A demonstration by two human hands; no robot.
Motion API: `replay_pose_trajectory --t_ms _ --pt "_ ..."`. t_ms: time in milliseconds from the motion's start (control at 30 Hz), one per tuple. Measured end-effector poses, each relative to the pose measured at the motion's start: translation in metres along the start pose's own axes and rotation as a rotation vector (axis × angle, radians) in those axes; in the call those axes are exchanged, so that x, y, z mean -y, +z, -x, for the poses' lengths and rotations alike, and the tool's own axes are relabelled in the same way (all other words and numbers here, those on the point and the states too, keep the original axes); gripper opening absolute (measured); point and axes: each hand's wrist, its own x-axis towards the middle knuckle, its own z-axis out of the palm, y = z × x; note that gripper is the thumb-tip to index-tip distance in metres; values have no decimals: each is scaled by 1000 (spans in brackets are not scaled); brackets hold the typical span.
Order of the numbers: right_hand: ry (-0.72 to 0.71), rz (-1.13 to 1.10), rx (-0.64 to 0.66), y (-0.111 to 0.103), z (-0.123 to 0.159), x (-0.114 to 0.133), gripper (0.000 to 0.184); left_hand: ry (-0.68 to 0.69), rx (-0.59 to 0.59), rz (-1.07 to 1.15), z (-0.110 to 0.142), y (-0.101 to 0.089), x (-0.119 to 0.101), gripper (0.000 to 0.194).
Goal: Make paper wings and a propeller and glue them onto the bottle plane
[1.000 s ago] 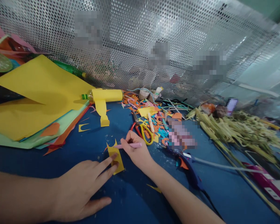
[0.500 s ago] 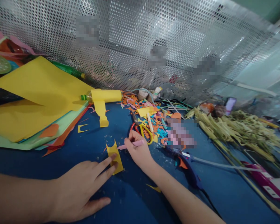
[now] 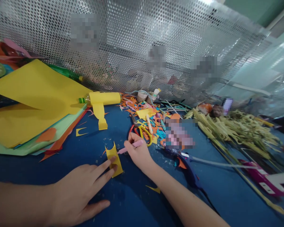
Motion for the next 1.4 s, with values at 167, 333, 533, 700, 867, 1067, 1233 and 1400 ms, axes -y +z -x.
replay_pose_trajectory --t_ms 167,333,533,700,867,1067,1233,1400 --pt "70 -159 -54 1 0 0 29 0 18 2 -1 1 1 54" --pt "145 -453 40 2 -1 3 24 9 42 -12 -2 -3 0 53" --pt "95 -407 185 2 0 3 27 3 54 -17 -2 -2 -1 55" --pt "48 -339 196 2 1 1 23 10 31 -6 -1 0 0 60" --pt "59 -265 241 5 2 3 30 53 62 -24 0 -1 1 63" --pt "49 -186 273 7 4 7 30 58 41 -26 0 1 0 62" --pt "71 -162 304 8 5 7 29 66 55 -45 -1 1 0 64" --pt "86 -150 309 9 5 8 28 61 64 -38 0 3 1 64"
